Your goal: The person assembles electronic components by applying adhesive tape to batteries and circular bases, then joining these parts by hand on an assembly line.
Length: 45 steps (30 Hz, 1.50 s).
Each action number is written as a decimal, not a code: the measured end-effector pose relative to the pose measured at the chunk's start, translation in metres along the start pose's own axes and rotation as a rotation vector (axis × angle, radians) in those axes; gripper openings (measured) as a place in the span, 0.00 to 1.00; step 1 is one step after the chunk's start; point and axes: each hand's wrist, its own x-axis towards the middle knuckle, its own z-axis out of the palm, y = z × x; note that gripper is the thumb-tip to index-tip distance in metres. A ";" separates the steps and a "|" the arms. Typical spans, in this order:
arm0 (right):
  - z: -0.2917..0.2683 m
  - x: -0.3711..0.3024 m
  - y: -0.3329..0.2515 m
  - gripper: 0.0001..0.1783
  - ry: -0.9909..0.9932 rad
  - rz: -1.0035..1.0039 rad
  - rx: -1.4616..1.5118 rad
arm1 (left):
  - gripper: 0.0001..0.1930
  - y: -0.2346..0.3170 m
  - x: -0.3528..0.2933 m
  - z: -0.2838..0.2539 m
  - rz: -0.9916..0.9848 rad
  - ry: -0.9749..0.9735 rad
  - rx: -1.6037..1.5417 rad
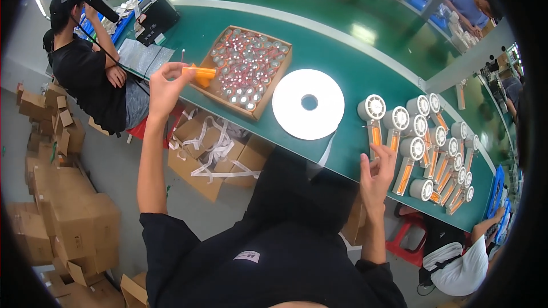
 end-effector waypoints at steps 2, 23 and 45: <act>0.007 0.003 -0.009 0.16 -0.002 -0.046 0.015 | 0.14 -0.001 -0.004 -0.003 -0.288 -0.016 -0.391; 0.223 0.157 -0.154 0.15 -0.671 -0.692 -0.068 | 0.17 0.010 -0.016 0.033 -0.225 -0.176 -0.589; 0.015 -0.023 -0.015 0.16 -0.229 0.595 1.193 | 0.48 0.107 -0.033 0.157 0.736 -0.833 0.400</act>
